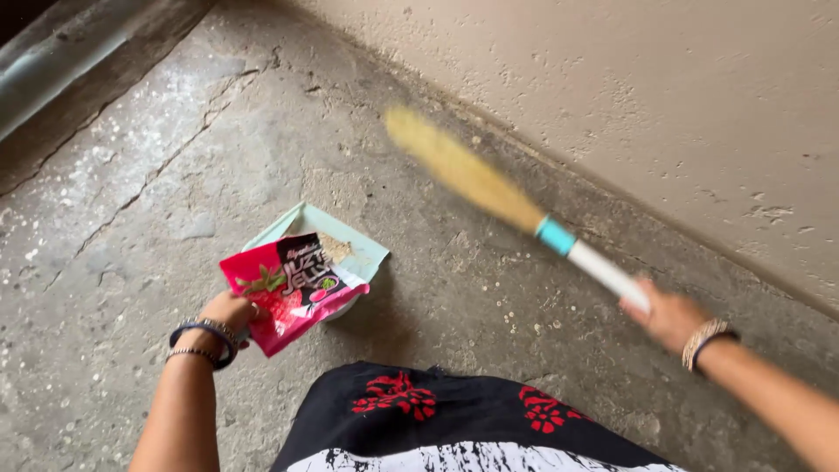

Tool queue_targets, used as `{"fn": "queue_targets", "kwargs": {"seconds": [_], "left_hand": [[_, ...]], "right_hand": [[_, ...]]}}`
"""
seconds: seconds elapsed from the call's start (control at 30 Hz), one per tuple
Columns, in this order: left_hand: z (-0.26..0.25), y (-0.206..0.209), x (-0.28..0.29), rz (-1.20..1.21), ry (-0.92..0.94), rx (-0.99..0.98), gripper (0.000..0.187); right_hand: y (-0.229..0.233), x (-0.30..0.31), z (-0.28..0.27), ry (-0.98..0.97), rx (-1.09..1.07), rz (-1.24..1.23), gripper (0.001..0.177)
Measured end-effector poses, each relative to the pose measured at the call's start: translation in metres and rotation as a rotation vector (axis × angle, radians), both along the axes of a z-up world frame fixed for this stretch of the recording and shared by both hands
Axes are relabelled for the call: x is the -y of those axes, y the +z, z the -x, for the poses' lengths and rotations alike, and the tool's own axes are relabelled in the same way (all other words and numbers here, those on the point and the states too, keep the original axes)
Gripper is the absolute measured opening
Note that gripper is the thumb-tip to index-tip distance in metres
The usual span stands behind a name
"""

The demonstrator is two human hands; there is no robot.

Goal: The recorder is sweeping debris into a dustpan using a broom.

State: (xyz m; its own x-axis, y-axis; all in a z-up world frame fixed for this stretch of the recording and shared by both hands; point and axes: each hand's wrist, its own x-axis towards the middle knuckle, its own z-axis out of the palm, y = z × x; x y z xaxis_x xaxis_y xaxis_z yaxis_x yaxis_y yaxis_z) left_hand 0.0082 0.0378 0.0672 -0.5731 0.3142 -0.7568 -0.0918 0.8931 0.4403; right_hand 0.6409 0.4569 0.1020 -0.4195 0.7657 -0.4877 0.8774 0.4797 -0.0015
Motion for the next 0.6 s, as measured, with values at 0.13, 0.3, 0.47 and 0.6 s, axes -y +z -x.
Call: {"fn": "queue_targets", "kwargs": {"seconds": [0.13, 0.3, 0.47, 0.6], "left_hand": [[0.005, 0.003, -0.017, 0.03, -0.097, -0.046, 0.023], [0.015, 0.004, -0.037, 0.071, -0.088, -0.057, 0.019], [0.013, 0.003, -0.031, 0.083, -0.068, -0.047, 0.02], [0.017, -0.009, -0.024, 0.035, -0.027, -0.092, 0.019]], "right_hand": [[0.045, -0.036, 0.08, -0.045, 0.042, -0.035, 0.053], [-0.007, -0.006, 0.118, 0.018, -0.096, 0.064, 0.047], [-0.044, 0.037, 0.053, 0.186, -0.101, 0.089, 0.049], [-0.005, 0.036, 0.021, 0.033, -0.117, 0.056, 0.055]]}}
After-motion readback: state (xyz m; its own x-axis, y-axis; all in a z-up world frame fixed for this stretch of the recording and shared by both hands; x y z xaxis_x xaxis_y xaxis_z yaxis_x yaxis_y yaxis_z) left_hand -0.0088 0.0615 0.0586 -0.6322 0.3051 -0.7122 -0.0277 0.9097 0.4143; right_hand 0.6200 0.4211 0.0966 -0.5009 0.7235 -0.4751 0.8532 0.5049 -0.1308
